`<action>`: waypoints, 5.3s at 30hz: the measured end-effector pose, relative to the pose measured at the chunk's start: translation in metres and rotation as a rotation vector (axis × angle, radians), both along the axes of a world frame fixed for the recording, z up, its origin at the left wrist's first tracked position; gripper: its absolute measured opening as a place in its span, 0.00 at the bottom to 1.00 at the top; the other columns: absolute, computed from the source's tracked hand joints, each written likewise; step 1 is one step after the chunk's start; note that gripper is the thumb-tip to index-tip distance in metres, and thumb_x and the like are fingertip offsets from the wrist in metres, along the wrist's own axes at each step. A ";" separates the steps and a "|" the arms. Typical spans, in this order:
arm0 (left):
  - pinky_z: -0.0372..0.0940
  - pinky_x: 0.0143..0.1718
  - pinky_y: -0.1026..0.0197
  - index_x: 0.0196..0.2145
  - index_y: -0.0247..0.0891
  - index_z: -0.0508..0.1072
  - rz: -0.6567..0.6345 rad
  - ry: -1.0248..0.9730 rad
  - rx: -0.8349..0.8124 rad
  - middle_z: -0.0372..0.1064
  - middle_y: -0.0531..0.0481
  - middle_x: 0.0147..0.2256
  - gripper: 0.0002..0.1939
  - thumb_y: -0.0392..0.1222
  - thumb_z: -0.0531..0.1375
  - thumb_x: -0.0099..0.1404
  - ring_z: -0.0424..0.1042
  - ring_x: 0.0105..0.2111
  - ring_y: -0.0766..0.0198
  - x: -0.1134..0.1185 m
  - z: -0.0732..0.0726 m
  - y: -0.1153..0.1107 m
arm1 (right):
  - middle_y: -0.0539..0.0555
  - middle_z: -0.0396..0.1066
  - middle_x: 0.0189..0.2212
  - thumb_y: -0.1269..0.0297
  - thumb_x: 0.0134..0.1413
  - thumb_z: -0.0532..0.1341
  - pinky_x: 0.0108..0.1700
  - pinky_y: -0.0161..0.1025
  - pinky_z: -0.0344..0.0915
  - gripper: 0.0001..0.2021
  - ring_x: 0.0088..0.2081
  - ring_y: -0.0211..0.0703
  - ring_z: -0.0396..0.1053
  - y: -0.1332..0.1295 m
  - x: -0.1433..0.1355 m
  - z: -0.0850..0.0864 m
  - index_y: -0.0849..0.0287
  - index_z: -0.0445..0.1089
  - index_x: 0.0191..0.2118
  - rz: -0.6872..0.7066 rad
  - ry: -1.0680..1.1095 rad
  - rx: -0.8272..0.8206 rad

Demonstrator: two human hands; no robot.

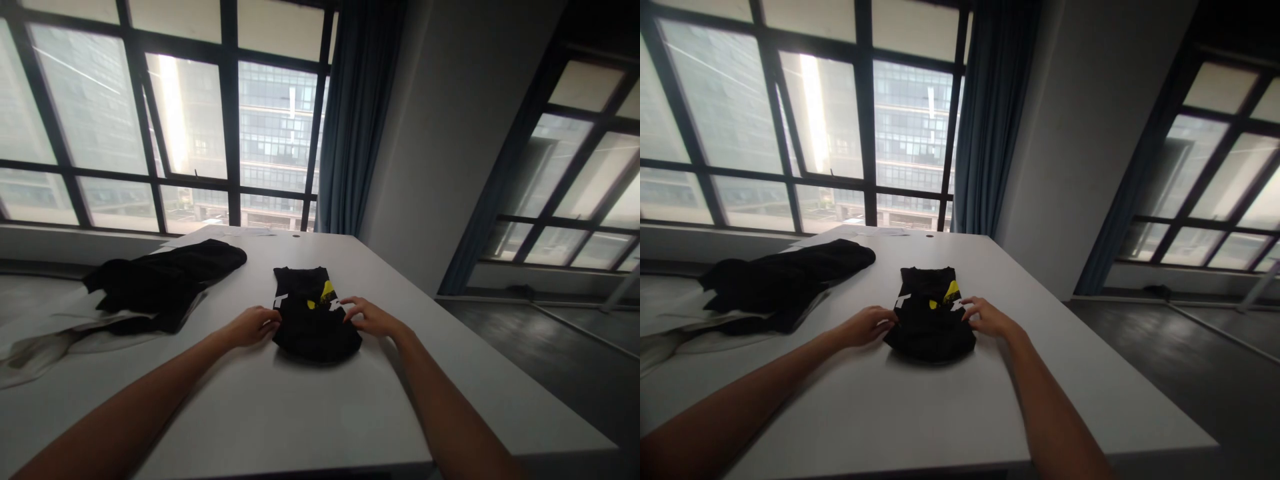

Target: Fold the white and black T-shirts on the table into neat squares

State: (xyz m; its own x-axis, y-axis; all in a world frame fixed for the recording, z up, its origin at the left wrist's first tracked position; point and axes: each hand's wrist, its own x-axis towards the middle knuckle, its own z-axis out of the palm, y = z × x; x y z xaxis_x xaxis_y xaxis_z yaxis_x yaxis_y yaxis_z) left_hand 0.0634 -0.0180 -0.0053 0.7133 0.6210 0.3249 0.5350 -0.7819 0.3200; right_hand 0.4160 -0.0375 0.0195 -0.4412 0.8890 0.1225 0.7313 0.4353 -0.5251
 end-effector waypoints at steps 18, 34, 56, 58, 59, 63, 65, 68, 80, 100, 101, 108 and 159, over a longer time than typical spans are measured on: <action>0.63 0.57 0.46 0.59 0.31 0.66 0.573 -0.310 -0.086 0.67 0.35 0.58 0.31 0.58 0.51 0.68 0.70 0.54 0.49 -0.024 -0.015 0.033 | 0.62 0.75 0.47 0.51 0.63 0.55 0.51 0.43 0.66 0.25 0.47 0.48 0.73 0.041 -0.065 -0.034 0.62 0.66 0.59 -0.474 0.207 0.101; 0.38 0.68 0.46 0.70 0.38 0.49 0.239 0.271 -0.094 0.39 0.45 0.70 0.37 0.62 0.38 0.72 0.36 0.70 0.51 0.020 -0.038 -0.002 | 0.65 0.70 0.50 0.63 0.57 0.62 0.57 0.43 0.61 0.19 0.52 0.49 0.69 0.026 -0.082 -0.046 0.65 0.70 0.53 -0.438 0.053 0.297; 0.68 0.45 0.59 0.48 0.40 0.78 0.351 0.154 -0.087 0.79 0.44 0.45 0.19 0.49 0.59 0.64 0.77 0.44 0.55 0.122 0.015 0.142 | 0.52 0.77 0.30 0.64 0.40 0.73 0.36 0.35 0.67 0.38 0.31 0.39 0.73 0.020 -0.027 -0.034 0.65 0.64 0.59 -0.206 0.568 -0.450; 0.68 0.42 0.62 0.45 0.40 0.80 0.357 0.154 -0.091 0.80 0.46 0.43 0.16 0.45 0.59 0.63 0.77 0.41 0.57 0.126 0.016 0.150 | 0.51 0.77 0.29 0.64 0.41 0.72 0.34 0.35 0.67 0.35 0.30 0.39 0.73 0.020 -0.027 -0.034 0.65 0.66 0.58 -0.223 0.562 -0.444; 0.68 0.42 0.62 0.44 0.40 0.81 0.366 0.148 -0.086 0.80 0.46 0.43 0.15 0.44 0.59 0.63 0.77 0.41 0.57 0.127 0.017 0.153 | 0.51 0.77 0.28 0.65 0.43 0.71 0.33 0.34 0.66 0.34 0.29 0.39 0.73 0.020 -0.028 -0.034 0.65 0.66 0.58 -0.239 0.548 -0.432; 0.66 0.49 0.58 0.50 0.39 0.78 0.437 0.114 -0.023 0.76 0.43 0.49 0.18 0.41 0.53 0.67 0.74 0.48 0.55 0.130 0.021 0.153 | 0.51 0.75 0.27 0.69 0.45 0.66 0.30 0.34 0.65 0.32 0.27 0.39 0.71 0.016 -0.032 -0.030 0.65 0.65 0.59 -0.367 0.362 -0.293; 0.63 0.54 0.53 0.53 0.38 0.75 0.454 0.114 0.017 0.72 0.40 0.54 0.20 0.42 0.52 0.68 0.70 0.54 0.51 0.132 0.020 0.141 | 0.53 0.76 0.31 0.70 0.44 0.66 0.33 0.36 0.66 0.33 0.30 0.42 0.72 0.013 -0.034 -0.027 0.64 0.64 0.60 -0.412 0.232 -0.204; 0.58 0.58 0.46 0.56 0.40 0.72 0.417 0.134 0.059 0.69 0.40 0.57 0.21 0.46 0.53 0.69 0.66 0.57 0.48 0.125 0.013 0.109 | 0.57 0.76 0.40 0.69 0.45 0.64 0.44 0.38 0.67 0.34 0.41 0.47 0.73 0.006 -0.038 -0.021 0.62 0.63 0.61 -0.432 0.071 -0.051; 0.38 0.67 0.44 0.69 0.36 0.51 0.328 0.256 -0.071 0.41 0.41 0.70 0.38 0.62 0.42 0.71 0.39 0.70 0.51 0.030 -0.041 0.016 | 0.59 0.39 0.72 0.51 0.68 0.42 0.68 0.59 0.37 0.30 0.71 0.53 0.36 0.003 -0.085 -0.041 0.59 0.48 0.70 -0.121 -0.254 -0.021; 0.51 0.65 0.46 0.65 0.32 0.60 0.627 0.187 -0.130 0.55 0.36 0.66 0.33 0.54 0.38 0.73 0.52 0.67 0.50 -0.054 -0.057 0.058 | 0.58 0.44 0.71 0.33 0.57 0.50 0.64 0.71 0.30 0.37 0.70 0.62 0.39 0.023 -0.156 -0.031 0.44 0.55 0.67 0.044 -0.305 0.066; 0.51 0.65 0.46 0.64 0.32 0.61 0.619 0.194 -0.127 0.55 0.36 0.66 0.32 0.54 0.38 0.73 0.52 0.67 0.49 -0.054 -0.057 0.057 | 0.58 0.45 0.71 0.34 0.58 0.50 0.64 0.71 0.30 0.36 0.70 0.61 0.39 0.025 -0.149 -0.033 0.43 0.55 0.67 0.015 -0.306 0.070; 0.44 0.66 0.43 0.65 0.37 0.60 0.634 0.309 -0.139 0.49 0.38 0.68 0.31 0.55 0.38 0.73 0.45 0.69 0.51 -0.044 -0.049 0.044 | 0.59 0.47 0.70 0.41 0.61 0.52 0.65 0.66 0.32 0.32 0.70 0.58 0.42 0.039 -0.048 -0.038 0.48 0.57 0.67 -0.281 -0.341 0.046; 0.65 0.54 0.55 0.49 0.41 0.76 -0.110 -0.184 -0.232 0.76 0.46 0.49 0.18 0.51 0.55 0.68 0.73 0.49 0.56 0.009 0.008 -0.014 | 0.61 0.65 0.60 0.73 0.49 0.61 0.64 0.48 0.57 0.32 0.61 0.49 0.63 0.026 -0.060 -0.042 0.59 0.63 0.63 -0.065 0.021 0.240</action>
State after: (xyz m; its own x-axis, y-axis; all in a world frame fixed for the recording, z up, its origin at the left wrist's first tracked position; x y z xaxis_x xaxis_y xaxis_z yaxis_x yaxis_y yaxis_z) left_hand 0.0720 -0.0324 0.0024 0.7227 0.6160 0.3135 0.3678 -0.7267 0.5802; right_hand 0.3564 -0.0111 -0.0229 -0.3792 0.8595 0.3427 0.7515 0.5022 -0.4278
